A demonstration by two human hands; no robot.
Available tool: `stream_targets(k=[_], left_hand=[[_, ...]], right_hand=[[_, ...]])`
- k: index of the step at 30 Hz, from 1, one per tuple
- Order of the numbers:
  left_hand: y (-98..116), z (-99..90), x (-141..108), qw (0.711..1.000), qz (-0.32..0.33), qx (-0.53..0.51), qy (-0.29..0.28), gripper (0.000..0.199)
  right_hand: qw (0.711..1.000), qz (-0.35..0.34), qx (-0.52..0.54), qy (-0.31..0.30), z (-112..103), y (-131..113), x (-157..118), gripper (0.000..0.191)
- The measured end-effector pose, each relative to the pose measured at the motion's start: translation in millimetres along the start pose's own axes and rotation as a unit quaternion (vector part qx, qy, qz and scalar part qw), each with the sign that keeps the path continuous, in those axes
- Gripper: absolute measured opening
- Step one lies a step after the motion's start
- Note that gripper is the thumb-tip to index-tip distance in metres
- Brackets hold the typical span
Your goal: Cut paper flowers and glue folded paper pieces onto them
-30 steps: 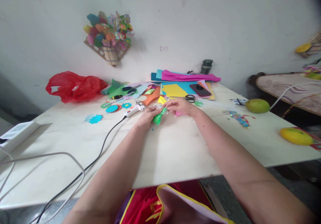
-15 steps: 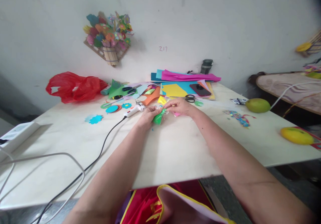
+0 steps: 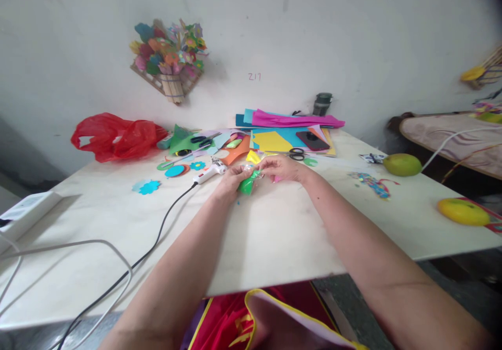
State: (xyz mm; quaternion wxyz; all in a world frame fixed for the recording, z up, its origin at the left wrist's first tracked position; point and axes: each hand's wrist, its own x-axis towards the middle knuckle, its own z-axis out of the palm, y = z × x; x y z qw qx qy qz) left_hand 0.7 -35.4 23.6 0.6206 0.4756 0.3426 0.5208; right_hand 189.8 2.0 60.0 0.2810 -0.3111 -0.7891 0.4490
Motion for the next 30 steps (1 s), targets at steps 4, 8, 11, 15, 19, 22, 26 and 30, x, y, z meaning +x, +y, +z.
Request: stream_targets(k=[4,8,11,15,19,22,26,30], left_hand=[[-2,-2.7,1,1.000,0.003,0.003,-0.002,0.035],[-2,-3.2,1,1.000,-0.003,-0.007,0.000,0.033],[-1,-3.1,1,1.000,-0.004,-0.009,-0.001,0.032],[-3,-5.7,3,1.000,0.001,-0.014,-0.001,0.031],[-5,-9.2,5,1.000,0.011,-0.022,-0.013,0.031],[-5,-9.4,5,1.000,0.009,-0.018,-0.016,0.031],[-4,-9.4,5,1.000,0.007,-0.020,-0.018,0.031],[-3,-12.5,6,0.999,0.010,-0.033,0.007,0.035]], right_hand=[[1.000,0.007,0.024,-0.010,-1,2,0,0.027],[1.000,0.006,0.013,0.021,-1,2,1,0.027],[0.999,-0.011,0.024,0.040,1,4,3,0.025],[0.998,-0.022,0.043,0.041,5,8,5,0.022],[0.997,-0.026,0.063,0.026,9,2,4,0.018],[0.997,-0.021,0.078,0.009,11,-4,2,0.017],[0.995,0.008,0.098,-0.017,8,-1,-1,0.018],[0.983,0.013,0.184,-0.024,2,9,-1,0.022]])
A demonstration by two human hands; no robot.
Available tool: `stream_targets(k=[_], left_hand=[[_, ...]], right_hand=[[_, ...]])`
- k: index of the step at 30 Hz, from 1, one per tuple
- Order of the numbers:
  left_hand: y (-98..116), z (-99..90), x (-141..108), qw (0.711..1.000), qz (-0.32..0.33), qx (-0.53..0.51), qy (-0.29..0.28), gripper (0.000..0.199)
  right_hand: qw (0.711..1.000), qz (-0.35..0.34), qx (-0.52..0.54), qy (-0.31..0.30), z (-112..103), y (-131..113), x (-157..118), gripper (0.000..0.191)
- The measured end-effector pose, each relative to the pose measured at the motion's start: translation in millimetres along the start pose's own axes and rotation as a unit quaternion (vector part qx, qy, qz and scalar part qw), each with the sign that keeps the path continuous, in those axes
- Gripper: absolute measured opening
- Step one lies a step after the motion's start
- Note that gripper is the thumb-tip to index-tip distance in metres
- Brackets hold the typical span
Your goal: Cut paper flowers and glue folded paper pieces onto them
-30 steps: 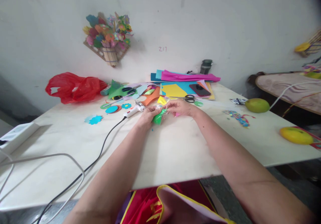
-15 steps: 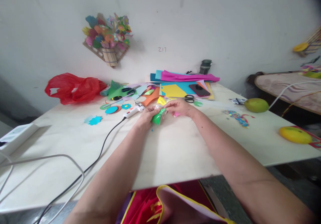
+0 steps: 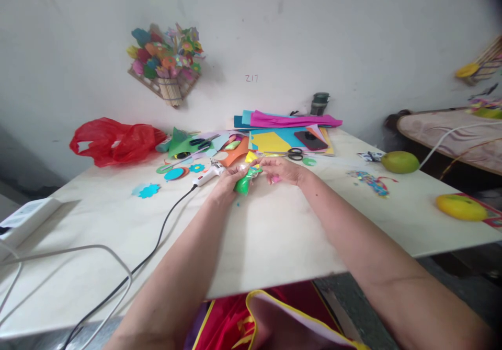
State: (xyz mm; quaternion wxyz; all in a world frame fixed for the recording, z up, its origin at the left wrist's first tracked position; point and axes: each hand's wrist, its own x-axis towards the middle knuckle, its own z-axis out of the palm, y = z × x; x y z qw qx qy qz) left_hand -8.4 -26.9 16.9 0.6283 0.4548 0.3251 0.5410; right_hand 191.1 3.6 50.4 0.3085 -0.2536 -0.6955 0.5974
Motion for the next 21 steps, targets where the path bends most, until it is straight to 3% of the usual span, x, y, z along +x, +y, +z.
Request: stream_targets(k=[6,10,15,21], left_hand=[[2,0.6,-2,1.000,-0.010,0.006,0.019,0.036],[2,4.1,-3,1.000,-0.004,0.000,0.018,0.036],[2,12.4,-7,0.999,0.010,0.035,-0.004,0.038],[-12,31.6,-4,0.994,0.017,0.106,-0.027,0.042]], right_hand=[[0.990,-0.061,0.101,0.070,-6,-3,-1,0.026],[0.984,-0.033,0.138,0.106,-4,0,2,0.030],[0.959,-0.013,0.155,0.237,-4,5,8,0.030],[0.942,-0.029,0.153,0.299,-11,5,10,0.026]])
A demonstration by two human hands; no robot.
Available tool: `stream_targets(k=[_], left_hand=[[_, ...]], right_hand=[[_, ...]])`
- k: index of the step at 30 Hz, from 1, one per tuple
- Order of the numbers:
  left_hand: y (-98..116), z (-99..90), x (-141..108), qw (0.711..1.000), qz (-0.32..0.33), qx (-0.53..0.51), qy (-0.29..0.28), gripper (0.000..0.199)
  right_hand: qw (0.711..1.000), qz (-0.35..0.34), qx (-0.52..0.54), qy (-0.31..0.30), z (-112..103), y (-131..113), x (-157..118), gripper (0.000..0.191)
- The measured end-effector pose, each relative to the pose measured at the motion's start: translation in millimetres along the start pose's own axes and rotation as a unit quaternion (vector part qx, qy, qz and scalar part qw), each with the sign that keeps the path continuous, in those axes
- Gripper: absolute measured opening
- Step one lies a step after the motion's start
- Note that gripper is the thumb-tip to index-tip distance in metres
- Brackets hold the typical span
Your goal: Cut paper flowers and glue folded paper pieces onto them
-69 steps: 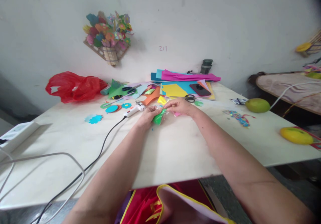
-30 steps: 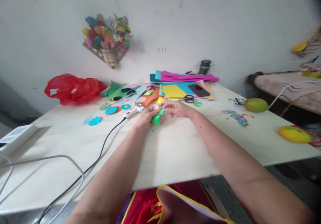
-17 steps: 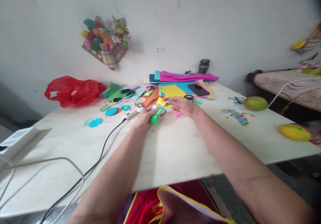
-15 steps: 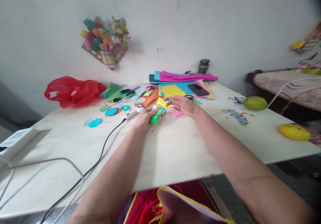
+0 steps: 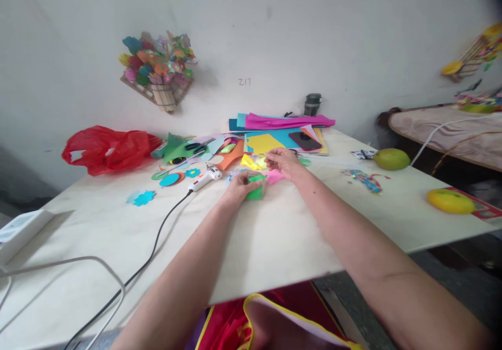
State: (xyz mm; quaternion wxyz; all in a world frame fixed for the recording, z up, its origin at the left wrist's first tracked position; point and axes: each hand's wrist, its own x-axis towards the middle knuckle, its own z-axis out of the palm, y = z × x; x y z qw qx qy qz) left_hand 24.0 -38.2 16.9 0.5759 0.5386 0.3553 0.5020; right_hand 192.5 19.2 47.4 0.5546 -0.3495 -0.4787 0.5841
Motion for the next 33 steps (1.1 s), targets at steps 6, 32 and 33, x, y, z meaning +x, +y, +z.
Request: stream_targets(k=[6,32,33], left_hand=[[-10,15.0,11,0.987,0.020,0.143,0.069,0.032],[11,-30.4,9,0.779,0.003,0.535,0.326,0.027],[11,-29.7,11,0.769,0.001,0.554,0.318,0.027]], right_hand=[[0.999,0.004,-0.005,0.033,-5,-2,1,0.023],[0.988,-0.016,-0.151,0.032,10,28,5,0.005],[0.988,-0.017,-0.152,0.034,11,28,5,0.004]])
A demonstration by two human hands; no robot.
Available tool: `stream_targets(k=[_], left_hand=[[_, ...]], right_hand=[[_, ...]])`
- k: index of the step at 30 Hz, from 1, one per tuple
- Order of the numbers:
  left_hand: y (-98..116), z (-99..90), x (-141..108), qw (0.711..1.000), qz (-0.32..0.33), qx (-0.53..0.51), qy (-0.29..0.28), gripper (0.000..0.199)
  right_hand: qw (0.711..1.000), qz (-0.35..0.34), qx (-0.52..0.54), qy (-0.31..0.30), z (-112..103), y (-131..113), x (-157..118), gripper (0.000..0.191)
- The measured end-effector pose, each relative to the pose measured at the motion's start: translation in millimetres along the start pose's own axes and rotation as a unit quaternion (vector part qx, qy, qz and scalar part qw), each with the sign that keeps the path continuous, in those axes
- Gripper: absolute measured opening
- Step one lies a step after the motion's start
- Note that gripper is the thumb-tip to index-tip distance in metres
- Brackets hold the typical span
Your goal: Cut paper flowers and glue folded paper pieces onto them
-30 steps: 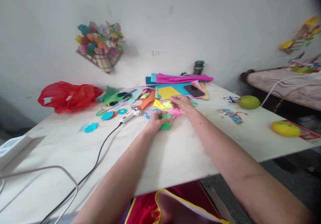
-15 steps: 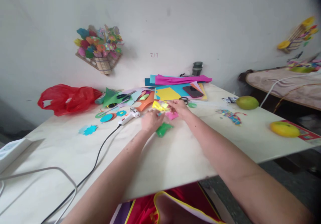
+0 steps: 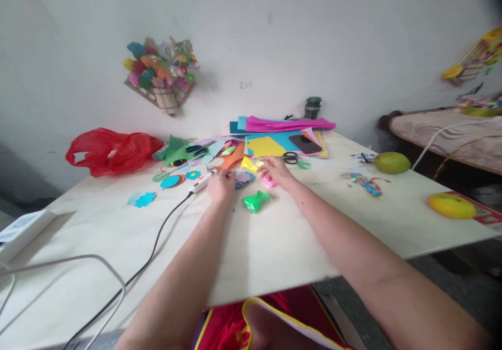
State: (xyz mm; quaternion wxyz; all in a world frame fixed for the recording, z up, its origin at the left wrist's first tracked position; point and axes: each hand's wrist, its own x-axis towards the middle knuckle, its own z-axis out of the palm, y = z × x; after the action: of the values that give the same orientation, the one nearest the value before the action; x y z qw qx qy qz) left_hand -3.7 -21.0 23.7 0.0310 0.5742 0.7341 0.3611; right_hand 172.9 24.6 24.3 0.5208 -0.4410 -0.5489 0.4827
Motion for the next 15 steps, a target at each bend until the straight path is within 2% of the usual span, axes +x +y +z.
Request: stream_targets(k=[3,8,12,15], left_hand=[[3,4.0,0,0.998,0.036,0.052,-0.002,0.032],[6,6.0,-3,0.991,0.064,0.113,-0.020,0.044],[7,4.4,-4,0.985,0.078,0.144,-0.054,0.040],[6,5.3,-3,0.986,0.078,0.138,-0.058,0.035]], right_hand=[[1.000,0.001,-0.014,0.000,1,1,0,0.007],[0.998,-0.036,-0.045,-0.021,2,7,0,0.031],[0.994,-0.088,-0.055,-0.011,3,13,3,0.025],[0.991,-0.118,-0.069,0.003,5,17,8,0.021]])
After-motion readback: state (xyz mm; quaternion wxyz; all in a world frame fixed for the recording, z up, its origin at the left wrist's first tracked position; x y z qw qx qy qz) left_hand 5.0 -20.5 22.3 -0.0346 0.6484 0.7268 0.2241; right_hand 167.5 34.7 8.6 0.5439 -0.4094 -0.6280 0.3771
